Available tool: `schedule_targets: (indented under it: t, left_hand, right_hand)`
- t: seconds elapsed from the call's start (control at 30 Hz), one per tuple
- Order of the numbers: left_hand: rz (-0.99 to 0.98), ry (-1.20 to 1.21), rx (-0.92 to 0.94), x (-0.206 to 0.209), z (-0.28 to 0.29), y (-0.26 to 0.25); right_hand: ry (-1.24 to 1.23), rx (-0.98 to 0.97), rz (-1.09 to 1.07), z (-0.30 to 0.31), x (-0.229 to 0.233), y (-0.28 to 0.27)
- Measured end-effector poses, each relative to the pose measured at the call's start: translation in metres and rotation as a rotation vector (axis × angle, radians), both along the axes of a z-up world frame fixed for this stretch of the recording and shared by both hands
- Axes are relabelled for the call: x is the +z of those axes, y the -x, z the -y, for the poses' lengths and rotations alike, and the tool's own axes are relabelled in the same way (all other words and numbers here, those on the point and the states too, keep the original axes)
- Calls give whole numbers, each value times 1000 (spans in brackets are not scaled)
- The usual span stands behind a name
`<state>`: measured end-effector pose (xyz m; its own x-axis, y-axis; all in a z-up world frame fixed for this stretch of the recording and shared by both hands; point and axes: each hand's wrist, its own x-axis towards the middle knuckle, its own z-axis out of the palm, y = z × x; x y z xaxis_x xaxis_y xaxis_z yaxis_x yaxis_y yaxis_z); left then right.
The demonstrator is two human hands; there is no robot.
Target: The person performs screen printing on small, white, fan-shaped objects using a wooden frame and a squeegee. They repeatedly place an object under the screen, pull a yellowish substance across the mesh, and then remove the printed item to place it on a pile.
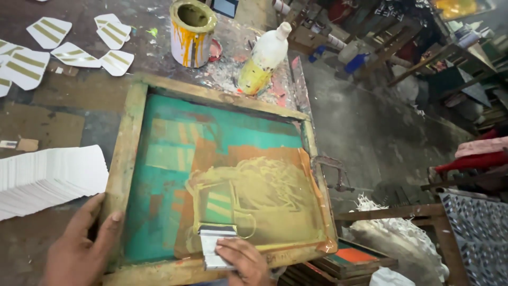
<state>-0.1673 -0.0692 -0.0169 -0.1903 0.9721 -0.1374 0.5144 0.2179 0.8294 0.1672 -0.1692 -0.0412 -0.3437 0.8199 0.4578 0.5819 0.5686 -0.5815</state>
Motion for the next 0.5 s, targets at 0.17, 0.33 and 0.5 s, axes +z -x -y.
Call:
schedule_targets:
  t: [0.17,0.33,0.5]
  left_hand:
    - [317,7,56,103,9,-17]
    - [568,-495,-378,143,-10,-53]
    - [-24,-467,-491,37,-63,-141]
  right_hand:
    - [-219,-160,166,9,32,-36]
    - [-180,-562,120,43,49,-124]
    - [-223,-603,-15,90,42,-201]
